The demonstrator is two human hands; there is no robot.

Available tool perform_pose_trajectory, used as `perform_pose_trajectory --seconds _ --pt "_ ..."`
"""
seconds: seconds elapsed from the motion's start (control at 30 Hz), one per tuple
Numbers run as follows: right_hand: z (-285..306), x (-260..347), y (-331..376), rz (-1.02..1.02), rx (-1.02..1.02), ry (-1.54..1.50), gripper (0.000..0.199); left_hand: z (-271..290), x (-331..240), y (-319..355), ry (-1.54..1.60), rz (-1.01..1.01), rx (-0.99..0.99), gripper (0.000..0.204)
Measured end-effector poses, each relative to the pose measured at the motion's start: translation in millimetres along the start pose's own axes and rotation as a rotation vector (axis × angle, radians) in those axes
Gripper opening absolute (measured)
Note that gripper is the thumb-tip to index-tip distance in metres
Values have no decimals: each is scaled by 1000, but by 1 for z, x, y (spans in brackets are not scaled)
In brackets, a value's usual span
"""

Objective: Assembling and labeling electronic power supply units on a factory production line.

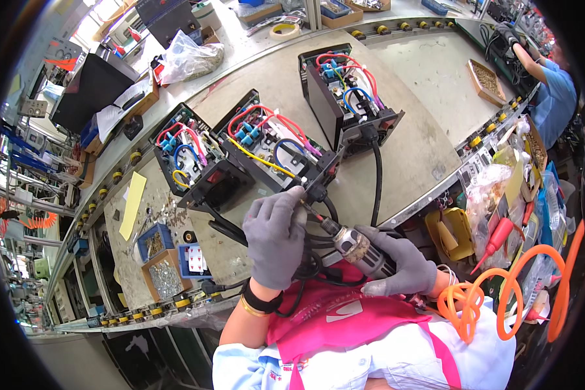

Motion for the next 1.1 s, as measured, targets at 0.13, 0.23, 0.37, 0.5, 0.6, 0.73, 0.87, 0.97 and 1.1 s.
perform_pose_trajectory --seconds 0.13,0.23,0.37,0.5,0.6,0.73,0.87,0.97,1.1 --pt "-3 -5 1 17 10 -14 99 11 4 -5 47 18 20 33" --pt "-5 -2 1 -27 2 -60 99 32 24 -19 413 297 -180 50" --pt "-7 -3 1 -16 -14 -33 98 34 57 -57 448 514 -188 59" --pt "-11 -9 2 -19 -32 -90 99 30 61 -70 604 715 -285 60" --pt "-13 -9 4 -11 -41 -79 100 32 60 -72 752 694 -351 50" --pt "-14 -14 4 -25 -48 -162 99 34 54 -73 904 685 -343 21" --pt "-11 -8 2 -24 -45 -88 97 41 33 -68 932 602 -372 10" --pt "-9 -5 1 -12 -42 -57 96 39 20 -59 953 518 -356 7" --pt "-8 0 1 -25 -33 -50 97 34 19 -44 520 171 -37 11"
Point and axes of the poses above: each hand's wrist, its own y-axis away from the middle knuckle, its own z-axis out of the back of the hand, x = y × z, the point moved 2 cm from there along -y, towards the middle knuckle, and after that the axes turned 9 degrees about y, right-handed, at the moved point
